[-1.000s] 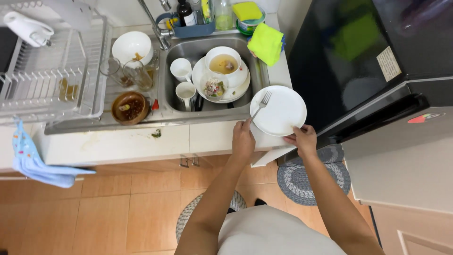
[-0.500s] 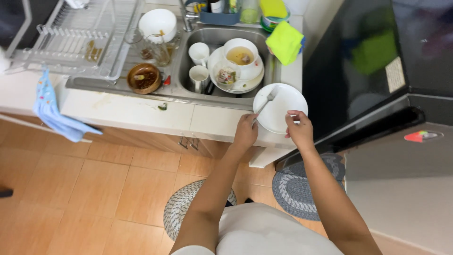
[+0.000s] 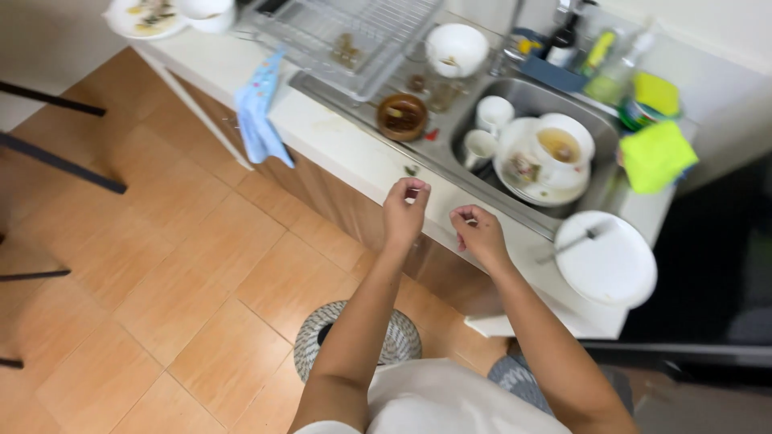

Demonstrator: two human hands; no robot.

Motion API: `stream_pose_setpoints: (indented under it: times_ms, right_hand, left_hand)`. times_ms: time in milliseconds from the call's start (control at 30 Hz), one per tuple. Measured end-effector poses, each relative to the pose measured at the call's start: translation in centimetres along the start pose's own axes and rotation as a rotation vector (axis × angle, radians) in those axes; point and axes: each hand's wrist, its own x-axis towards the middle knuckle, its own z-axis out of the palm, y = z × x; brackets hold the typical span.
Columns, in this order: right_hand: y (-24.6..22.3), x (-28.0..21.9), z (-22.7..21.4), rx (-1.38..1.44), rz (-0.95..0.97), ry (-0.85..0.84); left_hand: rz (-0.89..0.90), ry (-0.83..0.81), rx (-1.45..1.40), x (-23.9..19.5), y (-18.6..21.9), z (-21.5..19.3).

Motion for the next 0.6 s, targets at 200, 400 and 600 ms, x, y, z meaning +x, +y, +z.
stream_pose_setpoints:
  times_ms: [200, 400, 600]
  right_hand:
    - [-2.6, 5.8, 14.0, 0.014, -0.028, -0.130]
    - [-5.0, 10.7, 29.2, 0.063, -0.093, -0.227]
    - [-7.6, 15.5, 40.2, 0.178, -0.066, -0.298]
  left_hand:
    - [-0.136, 0.129, -0.069, 7.3, 0.6, -15.0]
    - [-0.026, 0.187, -0.125, 14.4, -4.1, -29.3]
    - [-0.016, 0.266, -0.192, 18.7, -6.9, -40.0]
